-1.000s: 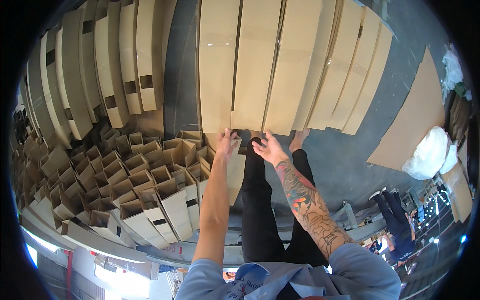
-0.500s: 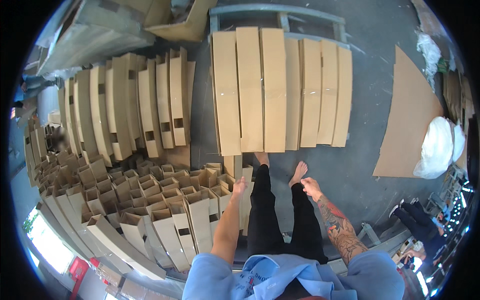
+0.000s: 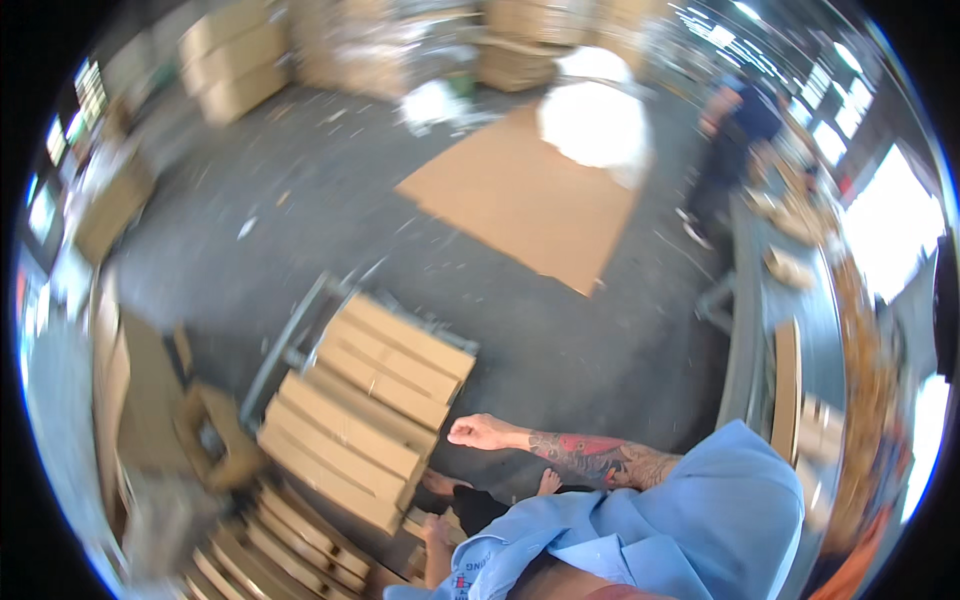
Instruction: The person picks up flat-packed cardboard boxes from a metal table and stacks them onto a nearby wooden pallet. The person repeatedly moves between the table and the pallet, arranging the boxes in neat rows.
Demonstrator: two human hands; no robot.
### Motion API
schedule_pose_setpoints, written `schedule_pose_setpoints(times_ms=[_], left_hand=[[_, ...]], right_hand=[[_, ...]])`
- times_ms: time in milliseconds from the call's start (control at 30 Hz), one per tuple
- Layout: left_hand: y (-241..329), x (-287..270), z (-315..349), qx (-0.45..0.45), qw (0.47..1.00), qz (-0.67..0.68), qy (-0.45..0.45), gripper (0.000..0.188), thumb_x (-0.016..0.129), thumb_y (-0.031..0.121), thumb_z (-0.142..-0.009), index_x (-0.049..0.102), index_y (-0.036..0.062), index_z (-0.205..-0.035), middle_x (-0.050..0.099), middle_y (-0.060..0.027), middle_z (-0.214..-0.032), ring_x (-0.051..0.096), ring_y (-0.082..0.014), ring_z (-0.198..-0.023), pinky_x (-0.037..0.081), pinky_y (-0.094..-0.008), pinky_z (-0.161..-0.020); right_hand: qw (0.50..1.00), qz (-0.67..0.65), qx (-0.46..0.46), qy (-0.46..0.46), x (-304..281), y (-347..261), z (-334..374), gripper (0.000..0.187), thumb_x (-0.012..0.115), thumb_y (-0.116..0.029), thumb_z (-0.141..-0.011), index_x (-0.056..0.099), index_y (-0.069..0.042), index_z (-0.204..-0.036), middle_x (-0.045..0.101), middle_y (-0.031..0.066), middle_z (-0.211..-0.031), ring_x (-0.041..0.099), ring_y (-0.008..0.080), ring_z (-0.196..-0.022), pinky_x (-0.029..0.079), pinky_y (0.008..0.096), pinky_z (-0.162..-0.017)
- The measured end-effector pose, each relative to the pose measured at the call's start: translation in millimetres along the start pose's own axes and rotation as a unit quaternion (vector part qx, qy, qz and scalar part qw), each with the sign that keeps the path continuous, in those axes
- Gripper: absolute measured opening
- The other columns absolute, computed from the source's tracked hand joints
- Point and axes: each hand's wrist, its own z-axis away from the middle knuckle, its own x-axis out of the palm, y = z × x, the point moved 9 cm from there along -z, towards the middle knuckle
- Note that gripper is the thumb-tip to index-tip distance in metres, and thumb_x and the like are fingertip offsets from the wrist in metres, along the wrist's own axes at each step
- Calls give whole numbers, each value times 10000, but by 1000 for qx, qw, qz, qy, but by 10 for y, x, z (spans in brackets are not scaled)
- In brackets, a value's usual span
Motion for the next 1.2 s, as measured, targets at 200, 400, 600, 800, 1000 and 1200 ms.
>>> schedule_pose_setpoints(times_ms=[200,400,600,800,1000,1200], left_hand=[[300,1671,864,-23,948,-284,-144,435,427,359,-1025,495,130,-1389,494,-55,-1438,558,-252,-1251,525,-469,-897],[470,3167,1440,160,924,-319,-137,136,686,192,-842,699,56,-840,644,-18,-788,584,-152,-722,446,-320,-638],[214,3440,1668,98,892,-427,-114,279,635,273,-850,449,199,-656,401,20,-599,381,-162,-486,294,-362,-465],[-30,3835,1690,9,836,-532,-131,208,598,339,-899,509,184,-793,491,7,-710,466,-171,-580,335,-365,-507],[251,4942,1744,23,776,-610,-161,237,560,405,-947,570,169,-929,582,-6,-821,551,-180,-675,376,-367,-549],[-206,7256,2383,93,717,-638,-265,411,531,480,-989,586,147,-1224,655,-41,-1200,640,-213,-1030,444,-405,-730]], right_hand=[[918,0,251,306,-1808,2033,2722,446,654,-483,-877,765,-86,-1049,768,135,-985,734,276,-965,566,399,-844],[589,-252,396,658,-1990,3396,5808,350,657,-319,-846,718,8,-953,732,136,-784,724,231,-678,578,365,-695],[538,-288,472,636,-1300,3609,6349,368,649,-343,-842,731,-8,-971,732,150,-777,723,252,-667,581,377,-688],[698,-344,521,351,-506,3634,5955,327,643,-343,-881,725,-48,-997,689,87,-680,646,201,-540,533,370,-499],[587,-371,572,436,-419,3927,6610,371,615,-359,-847,711,-48,-670,654,93,-564,626,216,-449,520,390,-426],[328,-199,513,767,-651,4050,7808,323,736,-265,-810,697,6,-981,731,177,-846,727,312,-784,575,426,-723]])
